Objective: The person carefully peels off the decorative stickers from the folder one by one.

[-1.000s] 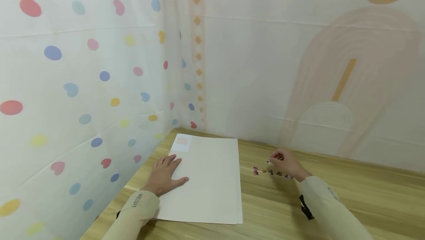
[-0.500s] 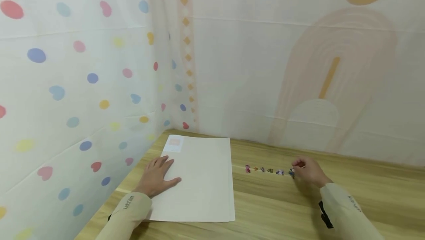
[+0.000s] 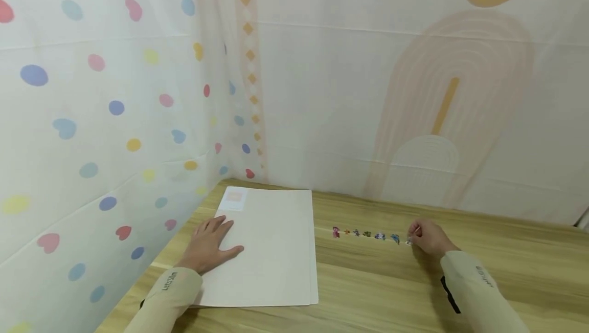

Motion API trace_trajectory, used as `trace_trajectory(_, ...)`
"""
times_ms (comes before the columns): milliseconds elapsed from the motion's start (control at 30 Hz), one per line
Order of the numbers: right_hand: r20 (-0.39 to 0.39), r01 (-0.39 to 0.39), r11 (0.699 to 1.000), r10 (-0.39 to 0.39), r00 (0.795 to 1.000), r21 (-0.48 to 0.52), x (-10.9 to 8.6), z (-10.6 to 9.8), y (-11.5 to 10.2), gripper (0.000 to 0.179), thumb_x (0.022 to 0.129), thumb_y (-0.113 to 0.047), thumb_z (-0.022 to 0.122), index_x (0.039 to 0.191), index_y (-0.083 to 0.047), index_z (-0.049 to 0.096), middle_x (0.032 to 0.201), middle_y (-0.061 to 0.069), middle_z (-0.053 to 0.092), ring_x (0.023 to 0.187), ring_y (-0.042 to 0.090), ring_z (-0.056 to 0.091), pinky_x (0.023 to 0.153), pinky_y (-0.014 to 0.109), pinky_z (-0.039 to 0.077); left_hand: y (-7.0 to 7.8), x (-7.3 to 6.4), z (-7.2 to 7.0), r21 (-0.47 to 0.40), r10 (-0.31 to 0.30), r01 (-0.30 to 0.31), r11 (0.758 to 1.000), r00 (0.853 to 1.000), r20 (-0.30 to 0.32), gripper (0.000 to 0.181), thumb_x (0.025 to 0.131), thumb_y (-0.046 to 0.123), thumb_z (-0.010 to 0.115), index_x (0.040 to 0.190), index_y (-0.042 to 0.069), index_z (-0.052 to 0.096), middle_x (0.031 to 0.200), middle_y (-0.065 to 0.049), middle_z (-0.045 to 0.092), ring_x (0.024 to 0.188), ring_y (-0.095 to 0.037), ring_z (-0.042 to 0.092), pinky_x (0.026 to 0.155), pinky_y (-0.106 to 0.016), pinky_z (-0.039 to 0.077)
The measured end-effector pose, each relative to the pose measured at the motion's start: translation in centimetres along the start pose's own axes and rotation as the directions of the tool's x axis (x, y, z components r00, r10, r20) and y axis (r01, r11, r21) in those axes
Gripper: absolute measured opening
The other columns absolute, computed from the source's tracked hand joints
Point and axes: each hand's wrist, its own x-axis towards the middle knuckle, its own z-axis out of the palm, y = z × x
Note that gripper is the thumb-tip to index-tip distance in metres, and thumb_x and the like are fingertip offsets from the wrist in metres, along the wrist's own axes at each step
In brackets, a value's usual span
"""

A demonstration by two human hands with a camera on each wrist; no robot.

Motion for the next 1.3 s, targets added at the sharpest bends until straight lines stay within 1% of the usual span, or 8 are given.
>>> trace_trajectory(167, -0.005, -0.01, 0.994, 0.009, 1.0, -0.106, 0.44, 0.64, 0.23, 0.012, 0.077, 0.005, 0.06, 0.074, 0.001, 0.049, 0.072, 0.004, 0.053, 0.065, 0.014, 0.048, 0.053, 0.025, 0.039, 0.05, 0.0, -0.05, -0.001, -0.008, 0.008, 1.0, 1.0, 0.01, 0.078, 0.072, 0.063, 0.055, 0.126, 0.006, 0.049, 0.131, -0.016, 0.039, 0.119, -0.036, 0.032, 0.098, -0.053, 0.019)
trace_trajectory(367, -0.014, -0.025, 0.987, 0.024, 1.0, -0.16, 0.62, 1.11, 0.41, 0.014, 0.075, 0.005, 0.061, 0.073, -0.002, 0.049, 0.069, 0.0, 0.05, 0.064, 0.013, 0.044, 0.054, 0.026, 0.038, 0.18, 0.01, -0.1, 0.001, -0.007, 0.007, 1.0, 1.0, 0.013, 0.077, 0.073, 0.061, 0.055, 0.126, 0.006, 0.048, 0.13, -0.017, 0.039, 0.119, -0.036, 0.032, 0.098, -0.053, 0.019)
trace_trajectory(533, 0.002, -0.031, 0.985, 0.031, 1.0, -0.17, 0.67, 1.02, 0.25, 0.013, 0.076, 0.003, 0.062, 0.074, -0.001, 0.051, 0.07, 0.0, 0.052, 0.065, 0.014, 0.047, 0.056, 0.029, 0.039, 0.14, 0.03, 0.01, -0.005, -0.004, 0.004, 1.0, 1.0, 0.001, 0.077, 0.072, 0.061, 0.056, 0.125, 0.006, 0.049, 0.13, -0.017, 0.04, 0.118, -0.037, 0.032, 0.098, -0.053, 0.019)
trace_trajectory(667, 0.022, -0.072, 0.98, 0.078, 0.997, -0.183, 0.71, 0.85, 0.02, 0.01, 0.076, 0.002, 0.062, 0.075, -0.002, 0.053, 0.072, 0.001, 0.054, 0.066, 0.015, 0.048, 0.057, 0.031, 0.04, 0.07, 0.04, 0.1, -0.01, -0.001, 0.001, 1.0, 1.0, -0.004, 0.077, 0.072, 0.061, 0.056, 0.126, 0.006, 0.049, 0.13, -0.016, 0.04, 0.119, -0.036, 0.032, 0.098, -0.052, 0.019)
trace_trajectory(867, 0.017, -0.124, 0.972, 0.13, 0.991, -0.2, 0.61, 0.72, -0.19, 0.004, 0.079, -0.002, 0.061, 0.075, -0.002, 0.061, 0.072, 0.003, 0.058, 0.066, 0.015, 0.049, 0.058, 0.032, 0.041, -0.13, 0.03, 0.06, -0.013, -0.001, 0.001, 1.0, 1.0, -0.002, 0.077, 0.072, 0.061, 0.055, 0.126, 0.006, 0.049, 0.13, -0.017, 0.039, 0.119, -0.037, 0.031, 0.098, -0.053, 0.019)
trace_trajectory(1033, 0.007, -0.108, 0.974, 0.111, 0.994, -0.199, 0.6, 0.91, -0.23, 0.004, 0.079, -0.002, 0.061, 0.075, -0.001, 0.063, 0.073, 0.003, 0.059, 0.067, 0.016, 0.051, 0.06, 0.034, 0.043, -0.31, -0.08, -0.04, -0.002, -0.004, 0.004, 1.0, 1.0, -0.008, 0.078, 0.072, 0.062, 0.055, 0.125, 0.006, 0.049, 0.13, -0.016, 0.04, 0.118, -0.037, 0.032, 0.098, -0.053, 0.019)
trace_trajectory(1167, 0.011, -0.078, 0.979, 0.082, 0.997, -0.19, 0.28, 0.89, -0.26, 0.005, 0.078, -0.001, 0.061, 0.075, 0.003, 0.062, 0.073, 0.005, 0.06, 0.067, 0.017, 0.053, 0.061, 0.035, 0.045, -0.22, -0.04, 0.18, -0.006, -0.008, 0.008, 1.0, 1.0, -0.004, 0.079, 0.072, 0.065, 0.053, 0.126, 0.007, 0.049, 0.131, -0.016, 0.04, 0.119, -0.037, 0.032, 0.098, -0.053, 0.019)
trace_trajectory(1300, 0.022, -0.077, 0.979, 0.083, 0.996, -0.19, 0.06, 0.92, -0.39, 0.004, 0.075, 0.001, 0.062, 0.076, 0.005, 0.062, 0.073, 0.005, 0.06, 0.067, 0.016, 0.053, 0.059, 0.032, 0.045, -0.11, -0.09, 0.26, -0.011, -0.015, 0.015, 1.0, 1.0, 0.008, 0.079, 0.072, 0.064, 0.053, 0.126, 0.007, 0.048, 0.132, -0.016, 0.039, 0.119, -0.036, 0.031, 0.099, -0.053, 0.018)
